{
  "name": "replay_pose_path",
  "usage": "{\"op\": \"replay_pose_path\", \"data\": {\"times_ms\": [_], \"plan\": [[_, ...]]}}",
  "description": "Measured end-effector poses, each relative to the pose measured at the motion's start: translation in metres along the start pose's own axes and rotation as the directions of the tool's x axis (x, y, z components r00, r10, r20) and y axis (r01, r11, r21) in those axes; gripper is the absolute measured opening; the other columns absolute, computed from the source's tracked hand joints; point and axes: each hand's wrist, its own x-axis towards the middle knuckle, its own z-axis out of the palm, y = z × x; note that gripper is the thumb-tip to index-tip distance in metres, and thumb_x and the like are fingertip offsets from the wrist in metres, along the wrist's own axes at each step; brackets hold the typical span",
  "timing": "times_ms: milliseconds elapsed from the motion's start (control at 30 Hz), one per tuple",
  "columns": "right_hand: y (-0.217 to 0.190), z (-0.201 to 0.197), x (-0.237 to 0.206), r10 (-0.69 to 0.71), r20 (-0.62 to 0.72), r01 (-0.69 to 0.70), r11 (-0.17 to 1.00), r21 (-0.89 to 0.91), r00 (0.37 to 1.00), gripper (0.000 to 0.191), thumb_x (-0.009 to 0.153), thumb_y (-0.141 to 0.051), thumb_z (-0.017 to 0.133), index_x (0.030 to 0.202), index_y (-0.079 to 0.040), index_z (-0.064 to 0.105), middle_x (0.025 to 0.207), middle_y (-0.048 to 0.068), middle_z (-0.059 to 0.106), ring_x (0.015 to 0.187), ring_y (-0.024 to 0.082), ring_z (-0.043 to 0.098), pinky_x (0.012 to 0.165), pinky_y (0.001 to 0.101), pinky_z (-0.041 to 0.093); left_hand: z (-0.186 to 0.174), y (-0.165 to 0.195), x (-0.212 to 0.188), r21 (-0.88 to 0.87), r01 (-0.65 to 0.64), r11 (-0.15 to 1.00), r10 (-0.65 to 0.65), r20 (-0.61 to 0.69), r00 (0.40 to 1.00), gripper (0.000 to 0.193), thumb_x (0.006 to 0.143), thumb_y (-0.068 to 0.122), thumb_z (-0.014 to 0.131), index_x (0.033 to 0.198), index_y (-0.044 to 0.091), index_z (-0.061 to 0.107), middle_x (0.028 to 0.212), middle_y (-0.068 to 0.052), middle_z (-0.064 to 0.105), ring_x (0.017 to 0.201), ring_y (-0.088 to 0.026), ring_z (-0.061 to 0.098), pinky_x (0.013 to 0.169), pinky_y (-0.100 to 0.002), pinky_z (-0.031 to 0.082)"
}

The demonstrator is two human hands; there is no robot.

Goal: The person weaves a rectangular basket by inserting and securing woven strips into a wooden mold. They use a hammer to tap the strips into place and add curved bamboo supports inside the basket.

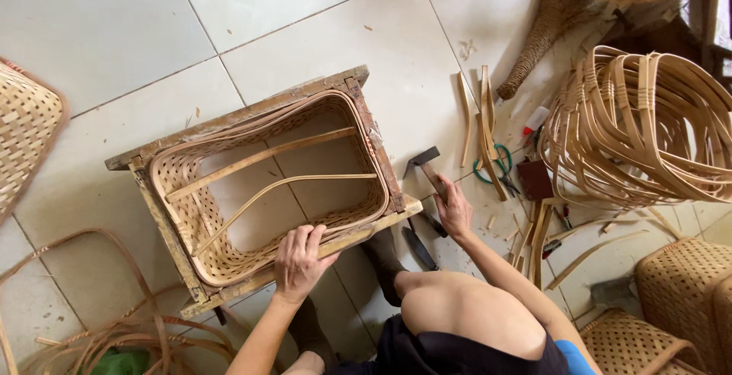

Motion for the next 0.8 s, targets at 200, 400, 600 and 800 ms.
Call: {"op": "replay_pose_path", "data": {"times_ms": [200,400,600,800], "plan": [[0.039,0.006,0.126,-0.317,-0.087,0.295,0.934,-0.203,0.944,0.040,0.100,-0.026,0.071,0.131,-0.003,0.060,0.130,0.025,0.059,0.117,0.041,0.060,0.097,0.0492,0.053,0.007,-0.005,-0.001,0.038,-0.031,0.999,0.031,0.011,0.999,0.060,0.065,0.039,0.090,0.112,0.011,0.065,0.098,-0.005,0.057,0.093,-0.024,0.062,0.082,-0.039,0.053],[0.033,0.019,0.255,-0.011,-0.092,-0.010,0.973,-0.230,0.996,0.077,0.085,-0.021,0.078,0.148,-0.001,0.038,0.131,0.031,0.058,0.114,0.047,0.058,0.093,0.0561,0.050,0.011,-0.014,0.000,0.006,-0.067,0.998,0.067,-0.007,0.998,0.061,0.061,0.038,0.091,0.109,0.009,0.068,0.092,-0.004,0.060,0.089,-0.024,0.063,0.079,-0.039,0.053],[-0.005,0.018,0.250,-0.139,0.085,0.157,0.945,-0.287,0.987,0.033,0.097,-0.011,0.067,0.127,-0.008,0.053,0.109,0.021,0.070,0.094,0.040,0.068,0.079,0.0514,0.055,0.013,-0.021,-0.005,0.006,-0.125,0.992,0.125,-0.027,0.992,0.057,0.065,0.036,0.091,0.109,0.008,0.068,0.090,-0.005,0.059,0.088,-0.024,0.063,0.080,-0.039,0.053],[-0.120,-0.036,0.253,-0.261,0.087,0.252,0.962,0.103,0.961,0.021,0.113,-0.016,0.040,0.125,-0.005,0.053,0.088,0.013,0.067,0.056,0.023,0.055,0.046,0.0405,0.046,0.012,-0.023,-0.007,-0.006,-0.128,0.992,0.128,-0.006,0.992,0.060,0.064,0.035,0.086,0.115,0.008,0.069,0.092,-0.004,0.061,0.090,-0.023,0.063,0.080,-0.039,0.053]]}}
